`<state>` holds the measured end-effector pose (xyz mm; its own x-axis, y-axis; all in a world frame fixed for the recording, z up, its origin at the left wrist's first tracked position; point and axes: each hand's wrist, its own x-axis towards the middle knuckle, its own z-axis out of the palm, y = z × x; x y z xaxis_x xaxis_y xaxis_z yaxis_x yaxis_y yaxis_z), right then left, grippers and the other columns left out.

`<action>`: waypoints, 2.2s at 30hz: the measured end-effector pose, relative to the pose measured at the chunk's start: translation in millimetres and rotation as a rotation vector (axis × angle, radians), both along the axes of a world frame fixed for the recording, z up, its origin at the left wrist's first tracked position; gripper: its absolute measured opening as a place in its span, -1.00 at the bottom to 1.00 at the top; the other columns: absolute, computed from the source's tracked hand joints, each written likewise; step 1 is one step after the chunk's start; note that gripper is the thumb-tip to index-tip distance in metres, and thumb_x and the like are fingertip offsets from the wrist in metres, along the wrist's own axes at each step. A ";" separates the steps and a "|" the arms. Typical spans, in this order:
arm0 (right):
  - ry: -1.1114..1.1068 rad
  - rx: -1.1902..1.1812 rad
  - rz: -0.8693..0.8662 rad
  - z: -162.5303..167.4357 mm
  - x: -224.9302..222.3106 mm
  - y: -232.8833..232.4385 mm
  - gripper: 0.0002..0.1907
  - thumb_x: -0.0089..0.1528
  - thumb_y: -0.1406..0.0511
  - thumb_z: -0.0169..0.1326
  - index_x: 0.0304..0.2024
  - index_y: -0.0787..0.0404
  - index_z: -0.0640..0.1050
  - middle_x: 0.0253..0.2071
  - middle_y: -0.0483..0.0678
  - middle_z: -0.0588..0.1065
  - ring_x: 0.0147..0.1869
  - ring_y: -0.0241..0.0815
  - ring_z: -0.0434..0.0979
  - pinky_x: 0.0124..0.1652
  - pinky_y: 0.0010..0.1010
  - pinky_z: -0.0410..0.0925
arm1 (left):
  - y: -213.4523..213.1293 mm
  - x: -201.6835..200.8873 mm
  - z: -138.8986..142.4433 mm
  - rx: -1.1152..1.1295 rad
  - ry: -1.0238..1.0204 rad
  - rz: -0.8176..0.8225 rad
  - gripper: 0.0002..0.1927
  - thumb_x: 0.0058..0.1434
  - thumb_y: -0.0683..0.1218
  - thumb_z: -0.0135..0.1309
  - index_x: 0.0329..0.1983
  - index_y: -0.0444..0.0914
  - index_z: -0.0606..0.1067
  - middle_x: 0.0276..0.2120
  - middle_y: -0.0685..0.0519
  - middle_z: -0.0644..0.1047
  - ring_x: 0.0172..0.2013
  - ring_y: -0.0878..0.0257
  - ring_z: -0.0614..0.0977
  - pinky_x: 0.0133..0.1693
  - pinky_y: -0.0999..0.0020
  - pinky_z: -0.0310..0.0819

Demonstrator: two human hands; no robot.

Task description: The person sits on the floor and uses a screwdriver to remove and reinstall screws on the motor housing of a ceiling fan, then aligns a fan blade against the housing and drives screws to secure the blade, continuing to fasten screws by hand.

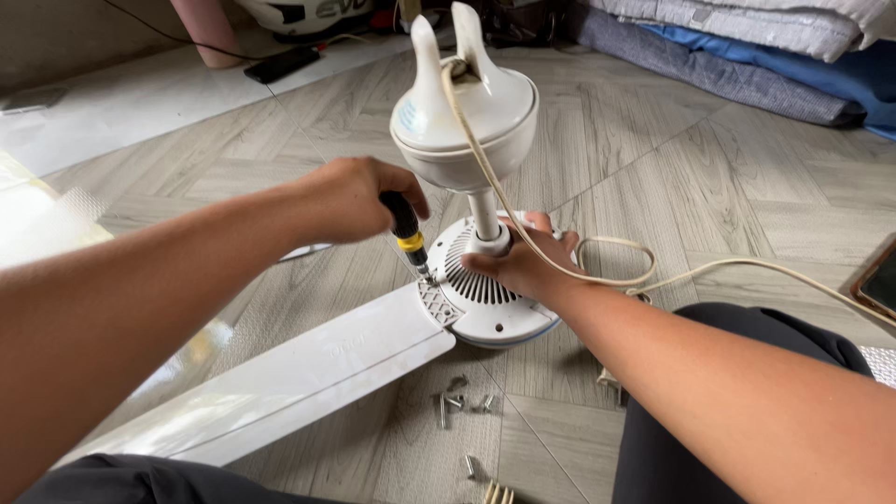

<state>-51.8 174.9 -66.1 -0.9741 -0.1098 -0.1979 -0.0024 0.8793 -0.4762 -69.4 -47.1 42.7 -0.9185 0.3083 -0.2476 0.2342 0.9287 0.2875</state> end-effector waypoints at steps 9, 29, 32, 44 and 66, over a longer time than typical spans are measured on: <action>-0.011 -0.006 -0.098 1.7 5.0 -2.4 -0.24 0.13 -0.28 0.03 0.32 -0.21 0.42 0.40 -0.01 0.21 0.50 -0.02 0.10 0.48 0.15 -0.40 | 15.2 25.2 16.9 -0.091 -0.069 0.306 -0.61 0.42 0.11 -0.10 0.05 -0.22 0.55 -0.22 -0.03 0.68 -0.30 0.26 0.63 -0.20 0.30 0.55; -0.065 -0.041 -0.134 3.7 7.7 -4.5 -0.16 0.09 -0.26 0.12 0.38 -0.26 0.33 0.46 -0.12 0.11 0.57 0.20 -0.24 0.29 0.35 -0.13 | 16.9 -10.4 -9.8 -0.061 0.022 -0.045 -0.41 0.04 -0.02 0.29 0.19 -0.09 0.48 -0.15 0.09 0.62 -0.34 0.40 0.64 -0.31 0.47 0.59; -0.015 -0.050 -0.073 2.7 7.8 -3.3 -0.18 0.12 -0.26 0.07 0.37 -0.20 0.34 0.35 -0.08 0.28 0.56 0.00 -0.09 0.36 0.29 -0.23 | 17.9 -15.9 -5.1 -0.279 -0.231 0.292 -0.30 0.48 0.34 -0.27 0.15 -0.35 0.49 -0.20 -0.15 0.68 -0.41 0.28 0.61 -0.36 0.41 0.58; 0.051 0.011 -0.071 -13.3 -0.1 0.1 -0.07 0.08 -0.33 0.06 0.40 -0.13 0.31 0.36 0.05 0.26 0.50 -0.03 0.10 0.41 0.18 -0.30 | 23.1 22.9 17.7 -0.149 -0.064 0.131 -0.37 0.37 0.13 0.08 0.44 0.02 0.14 -0.13 -0.09 0.60 -0.43 0.28 0.56 -0.45 0.33 0.39; 0.022 0.008 -0.069 -15.8 0.8 -3.4 -0.13 0.14 -0.32 0.03 0.43 -0.23 0.30 0.28 -0.11 0.44 0.64 -0.11 -0.08 0.39 0.36 -0.38 | 22.5 -13.5 2.8 -0.140 -0.084 0.025 -0.30 0.19 -0.19 0.11 0.43 -0.08 0.25 -0.16 0.00 0.54 -0.42 0.28 0.63 -0.42 0.35 0.57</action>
